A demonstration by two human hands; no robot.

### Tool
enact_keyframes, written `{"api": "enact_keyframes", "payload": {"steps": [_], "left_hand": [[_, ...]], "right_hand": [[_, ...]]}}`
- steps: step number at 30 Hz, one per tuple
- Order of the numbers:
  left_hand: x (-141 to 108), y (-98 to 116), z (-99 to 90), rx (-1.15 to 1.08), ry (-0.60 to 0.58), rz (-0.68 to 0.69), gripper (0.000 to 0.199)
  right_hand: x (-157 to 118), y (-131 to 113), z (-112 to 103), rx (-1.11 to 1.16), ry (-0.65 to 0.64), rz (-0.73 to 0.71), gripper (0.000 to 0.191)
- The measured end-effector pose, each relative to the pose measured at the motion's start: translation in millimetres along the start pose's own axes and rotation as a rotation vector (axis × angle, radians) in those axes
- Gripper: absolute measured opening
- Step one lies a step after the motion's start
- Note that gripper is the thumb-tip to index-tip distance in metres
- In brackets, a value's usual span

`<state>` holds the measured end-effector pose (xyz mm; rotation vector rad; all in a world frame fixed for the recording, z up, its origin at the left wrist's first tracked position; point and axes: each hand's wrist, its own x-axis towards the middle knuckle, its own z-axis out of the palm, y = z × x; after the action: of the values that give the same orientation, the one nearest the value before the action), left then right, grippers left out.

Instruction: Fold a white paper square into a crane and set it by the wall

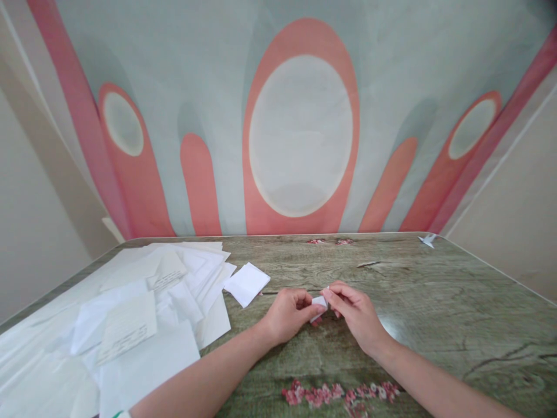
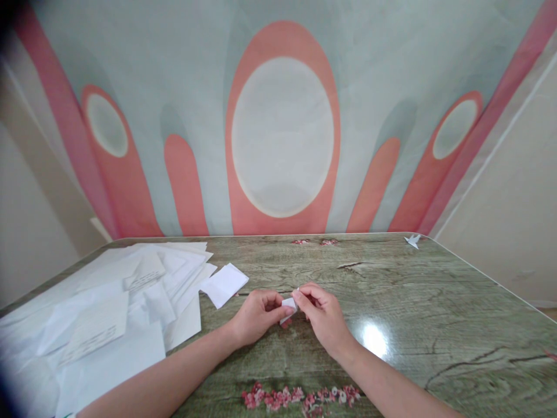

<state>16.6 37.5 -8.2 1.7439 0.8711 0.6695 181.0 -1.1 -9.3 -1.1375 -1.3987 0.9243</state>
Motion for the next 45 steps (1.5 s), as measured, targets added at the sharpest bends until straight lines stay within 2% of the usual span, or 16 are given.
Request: {"api": "enact_keyframes", "payload": {"steps": [5, 9, 17, 22, 31, 45], "left_hand": [[-0.2, 0.5, 0.1, -0.016, 0.036, 0.034, 0.034], [1.4, 0.8, 0.7, -0.105, 0.087, 0.034, 0.032], [1.3, 4.7, -2.4, -0.114, 0.074, 0.056, 0.041], [1.7, 5.0, -3.3, -0.123, 0.078, 0.038, 0.040], [1.7, 5.9, -5.5, -0.174, 0.043, 0.027, 0.042], [1.7, 6.3, -8.0, -0.237, 0.012, 0.027, 0.044]], "right_hand": [[0.7, 1.7, 4.8, 0.092, -0.056, 0.116, 0.027], [0.5, 2.0, 5.3, 0.032, -0.141, 0.124, 0.027], [2.3, 5.7, 2.5, -0.007, -0.089, 0.123, 0.029], [2.6, 8.8, 0.2, -0.023, -0.071, 0.127, 0.031], [3.3, 3.1, 1.5, 0.038, -0.051, 0.178, 0.034], [2.6, 4.2, 1.7, 0.048, -0.091, 0.158, 0.037]]}}
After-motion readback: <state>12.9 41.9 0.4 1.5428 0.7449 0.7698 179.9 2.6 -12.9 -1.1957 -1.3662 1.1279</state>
